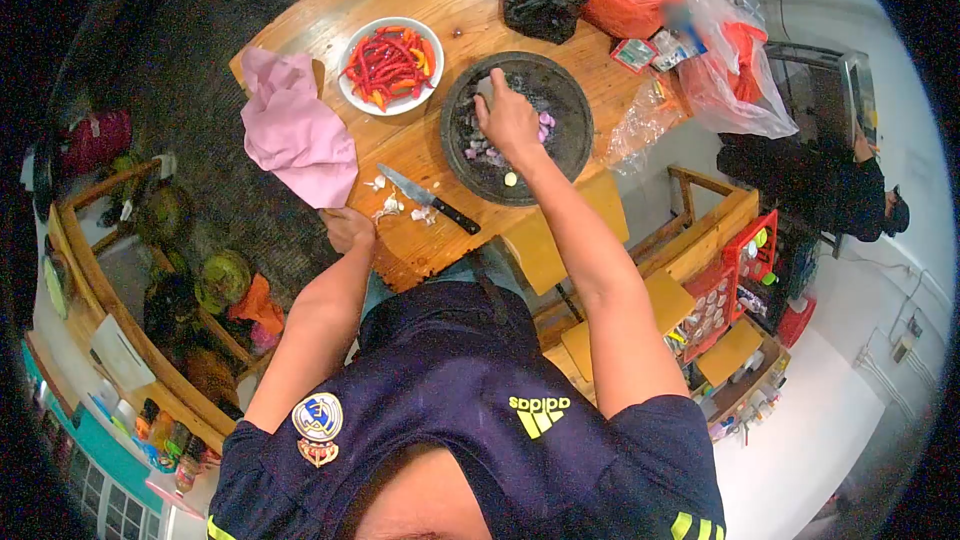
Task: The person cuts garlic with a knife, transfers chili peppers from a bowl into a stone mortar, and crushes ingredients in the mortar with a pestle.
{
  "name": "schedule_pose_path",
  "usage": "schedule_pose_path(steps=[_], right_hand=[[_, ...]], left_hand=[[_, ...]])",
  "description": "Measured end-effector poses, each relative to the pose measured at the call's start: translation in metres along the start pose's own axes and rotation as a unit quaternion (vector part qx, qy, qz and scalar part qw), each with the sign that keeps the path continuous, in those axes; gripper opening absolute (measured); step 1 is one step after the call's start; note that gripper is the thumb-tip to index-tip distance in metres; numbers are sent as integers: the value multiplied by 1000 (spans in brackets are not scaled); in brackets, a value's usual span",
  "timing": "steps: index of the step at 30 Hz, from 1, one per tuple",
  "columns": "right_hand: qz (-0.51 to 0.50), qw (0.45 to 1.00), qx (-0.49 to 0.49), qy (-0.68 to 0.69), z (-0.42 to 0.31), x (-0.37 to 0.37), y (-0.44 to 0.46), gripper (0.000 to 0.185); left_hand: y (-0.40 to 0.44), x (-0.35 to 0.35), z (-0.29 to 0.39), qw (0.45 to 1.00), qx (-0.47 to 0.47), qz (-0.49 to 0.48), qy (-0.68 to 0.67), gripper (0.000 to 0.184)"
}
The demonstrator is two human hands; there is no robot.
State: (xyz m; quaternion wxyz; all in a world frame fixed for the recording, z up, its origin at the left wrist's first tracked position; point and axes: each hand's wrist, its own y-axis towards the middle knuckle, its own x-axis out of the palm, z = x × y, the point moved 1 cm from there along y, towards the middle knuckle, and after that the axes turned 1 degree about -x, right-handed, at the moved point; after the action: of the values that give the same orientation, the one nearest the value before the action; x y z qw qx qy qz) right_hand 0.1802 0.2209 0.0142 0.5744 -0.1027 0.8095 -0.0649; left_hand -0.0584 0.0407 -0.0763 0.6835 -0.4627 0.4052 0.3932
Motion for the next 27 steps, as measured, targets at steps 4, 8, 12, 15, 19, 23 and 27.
schedule_pose_path(steps=[4, 8, 12, 15, 19, 23, 27], right_hand=[[-60, 990, 44, 116, 31, -8, 33, 45], [6, 998, 14, 61, 21, 5, 18, 44], [12, 1000, 15, 3, -11, 2, -8, 40], [-2, 994, 56, 89, 22, 2, 20, 44], [-59, 994, 58, 74, 28, 11, 23, 47], [-25, 997, 76, 9, -6, 4, -18, 44], [-53, 989, 72, 114, 29, -4, 20, 46]], left_hand=[[-6, -6, -7, 1000, -5, -18, 8, 37], [-3, -2, 6, 1000, 2, -16, -9, 37], [1, -5, 5, 1000, 11, -9, -9, 40], [-5, -5, -1, 1000, 4, -12, 0, 40], [4, 3, -1, 1000, 11, -1, -21, 41], [-2, -7, 2, 1000, -14, -25, -7, 45], [4, 8, -13, 1000, -6, -14, 0, 45]])
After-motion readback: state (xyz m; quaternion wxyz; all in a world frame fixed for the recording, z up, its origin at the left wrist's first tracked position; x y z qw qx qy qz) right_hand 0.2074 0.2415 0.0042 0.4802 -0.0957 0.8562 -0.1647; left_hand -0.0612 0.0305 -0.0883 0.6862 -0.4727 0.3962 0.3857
